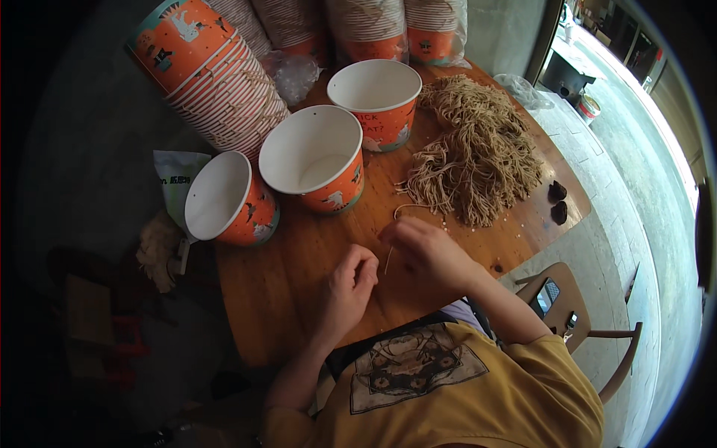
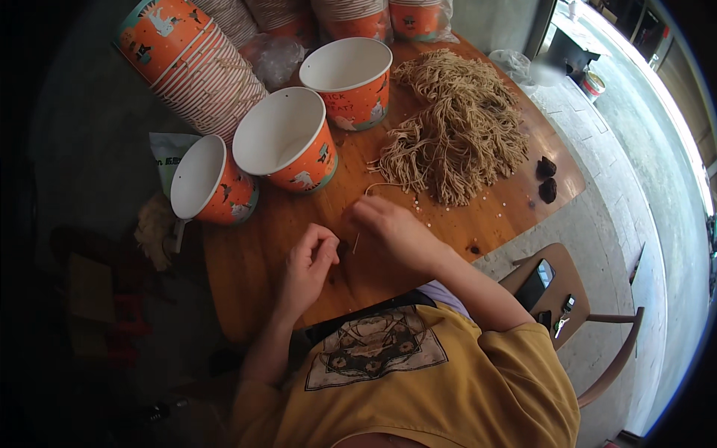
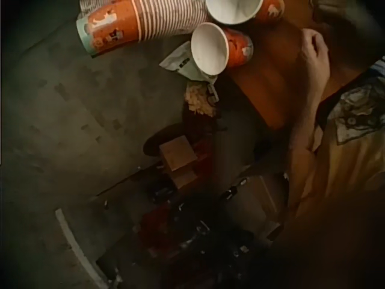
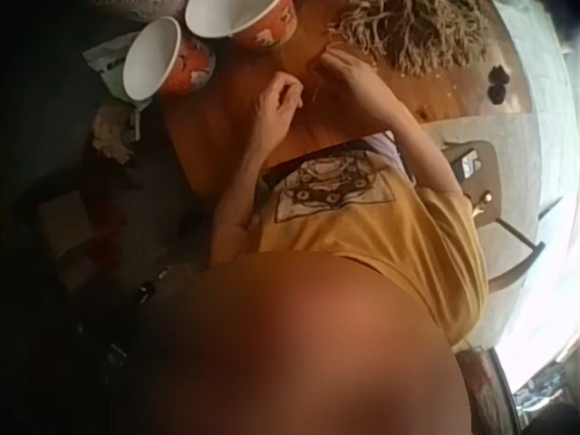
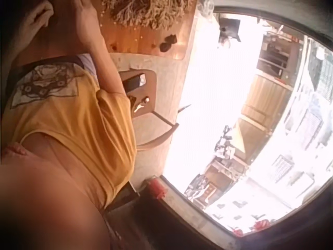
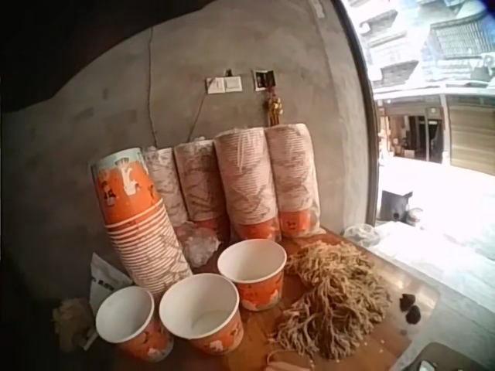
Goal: Threading and tying string handles onto paper bowls.
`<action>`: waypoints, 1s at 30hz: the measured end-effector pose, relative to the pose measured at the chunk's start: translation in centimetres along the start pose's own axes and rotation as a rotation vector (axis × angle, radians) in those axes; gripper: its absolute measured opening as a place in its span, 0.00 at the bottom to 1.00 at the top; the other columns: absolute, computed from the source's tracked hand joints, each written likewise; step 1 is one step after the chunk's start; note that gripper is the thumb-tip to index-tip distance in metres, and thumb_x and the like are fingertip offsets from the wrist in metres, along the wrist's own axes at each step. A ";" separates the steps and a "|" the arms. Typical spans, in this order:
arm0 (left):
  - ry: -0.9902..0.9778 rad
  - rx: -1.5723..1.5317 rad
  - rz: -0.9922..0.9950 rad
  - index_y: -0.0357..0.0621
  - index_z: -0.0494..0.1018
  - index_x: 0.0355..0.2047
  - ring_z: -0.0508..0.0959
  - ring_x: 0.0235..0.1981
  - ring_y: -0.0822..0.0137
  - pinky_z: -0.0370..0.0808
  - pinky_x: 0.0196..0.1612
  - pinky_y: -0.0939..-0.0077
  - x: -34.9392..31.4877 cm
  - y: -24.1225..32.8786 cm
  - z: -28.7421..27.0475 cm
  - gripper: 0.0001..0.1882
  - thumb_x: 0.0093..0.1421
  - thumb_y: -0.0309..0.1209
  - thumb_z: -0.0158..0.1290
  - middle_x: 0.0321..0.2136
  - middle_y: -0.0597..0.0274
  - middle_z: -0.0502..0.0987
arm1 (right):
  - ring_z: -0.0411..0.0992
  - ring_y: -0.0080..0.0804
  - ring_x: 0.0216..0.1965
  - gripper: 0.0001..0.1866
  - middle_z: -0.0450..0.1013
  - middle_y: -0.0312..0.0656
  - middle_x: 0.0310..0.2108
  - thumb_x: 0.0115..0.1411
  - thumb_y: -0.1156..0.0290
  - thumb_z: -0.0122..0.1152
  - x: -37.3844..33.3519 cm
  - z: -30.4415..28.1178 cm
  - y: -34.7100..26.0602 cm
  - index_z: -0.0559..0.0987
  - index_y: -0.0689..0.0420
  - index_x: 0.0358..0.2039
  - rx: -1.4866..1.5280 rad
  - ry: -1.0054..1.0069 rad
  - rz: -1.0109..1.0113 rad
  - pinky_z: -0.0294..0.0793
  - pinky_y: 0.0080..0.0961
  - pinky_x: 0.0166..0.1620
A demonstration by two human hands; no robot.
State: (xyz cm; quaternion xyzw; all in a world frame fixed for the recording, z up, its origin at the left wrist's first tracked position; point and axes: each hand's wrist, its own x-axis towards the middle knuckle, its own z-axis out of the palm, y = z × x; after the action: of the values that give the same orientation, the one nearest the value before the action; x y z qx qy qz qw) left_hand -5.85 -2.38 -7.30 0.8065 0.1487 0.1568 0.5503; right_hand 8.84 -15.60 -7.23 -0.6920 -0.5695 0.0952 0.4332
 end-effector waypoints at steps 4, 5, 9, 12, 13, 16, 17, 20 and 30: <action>0.078 0.129 -0.038 0.38 0.67 0.35 0.73 0.25 0.67 0.70 0.30 0.74 0.1 -0.7 -1.7 0.04 0.63 0.26 0.47 0.24 0.58 0.70 | 0.70 0.42 0.42 0.12 0.71 0.38 0.38 0.51 0.75 0.61 0.2 -2.0 1.8 0.76 0.53 0.37 -0.253 0.002 -0.094 0.72 0.34 0.44; 0.079 0.128 -0.047 0.38 0.67 0.35 0.73 0.25 0.67 0.70 0.30 0.74 0.1 -1.0 -1.8 0.04 0.63 0.26 0.47 0.24 0.58 0.70 | 0.70 0.41 0.42 0.12 0.71 0.37 0.38 0.50 0.74 0.61 0.3 -2.2 1.9 0.76 0.52 0.38 -0.353 -0.065 -0.168 0.72 0.33 0.45; 0.186 0.265 0.098 0.38 0.69 0.36 0.73 0.29 0.64 0.70 0.32 0.73 1.0 -0.5 -2.6 0.04 0.61 0.25 0.49 0.30 0.57 0.72 | 0.66 0.37 0.42 0.10 0.68 0.37 0.40 0.53 0.67 0.56 0.7 -0.1 2.4 0.76 0.52 0.36 -0.443 -0.234 -0.412 0.67 0.32 0.48; 0.457 0.455 0.311 0.39 0.69 0.42 0.72 0.40 0.58 0.71 0.39 0.67 2.8 0.9 -4.3 0.10 0.59 0.22 0.49 0.39 0.55 0.70 | 0.65 0.39 0.40 0.07 0.67 0.40 0.37 0.54 0.68 0.55 0.8 1.3 3.2 0.75 0.54 0.34 -0.413 -0.308 -0.385 0.68 0.33 0.47; 0.523 0.635 0.452 0.38 0.67 0.46 0.69 0.48 0.53 0.69 0.48 0.61 4.0 0.9 -5.6 0.15 0.57 0.18 0.47 0.43 0.53 0.68 | 0.65 0.39 0.40 0.07 0.67 0.40 0.37 0.54 0.68 0.55 0.7 1.7 3.5 0.75 0.54 0.34 -0.416 -0.305 -0.390 0.68 0.33 0.47; 0.413 0.855 0.552 0.41 0.68 0.47 0.67 0.53 0.51 0.63 0.56 0.56 6.6 1.9 -8.2 0.18 0.55 0.18 0.48 0.46 0.53 0.69 | 0.65 0.40 0.39 0.07 0.66 0.43 0.35 0.54 0.70 0.56 0.3 2.7 3.4 0.71 0.57 0.32 -0.428 -0.238 -0.377 0.68 0.33 0.45; 0.332 0.936 0.542 0.42 0.69 0.45 0.67 0.54 0.51 0.62 0.57 0.56 7.1 1.5 -9.2 0.17 0.55 0.19 0.48 0.45 0.55 0.69 | 0.66 0.41 0.37 0.07 0.66 0.43 0.34 0.54 0.73 0.56 0.3 2.8 2.7 0.70 0.58 0.33 -0.317 -0.186 -0.332 0.69 0.31 0.42; 0.207 0.915 0.540 0.41 0.70 0.38 0.71 0.45 0.54 0.63 0.53 0.57 7.3 1.8 -10.0 0.09 0.56 0.21 0.50 0.37 0.57 0.72 | 0.67 0.37 0.31 0.07 0.68 0.42 0.30 0.56 0.76 0.55 0.3 2.3 0.4 0.67 0.59 0.33 -0.012 -0.067 -0.127 0.69 0.26 0.36; -0.116 0.332 0.247 0.37 0.70 0.45 0.77 0.32 0.59 0.74 0.35 0.69 5.8 7.7 -3.5 0.14 0.57 0.20 0.50 0.33 0.52 0.73 | 0.61 0.09 0.25 0.04 0.68 0.29 0.25 0.59 0.79 0.54 1.6 -0.4 -2.4 0.68 0.59 0.32 0.433 0.426 0.261 0.62 0.09 0.28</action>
State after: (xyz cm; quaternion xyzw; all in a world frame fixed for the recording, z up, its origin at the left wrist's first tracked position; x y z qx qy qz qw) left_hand -1.54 0.28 1.58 0.9059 0.0407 0.1497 0.3939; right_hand 7.90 -14.46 -4.67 -0.6552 -0.3393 0.1221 0.6638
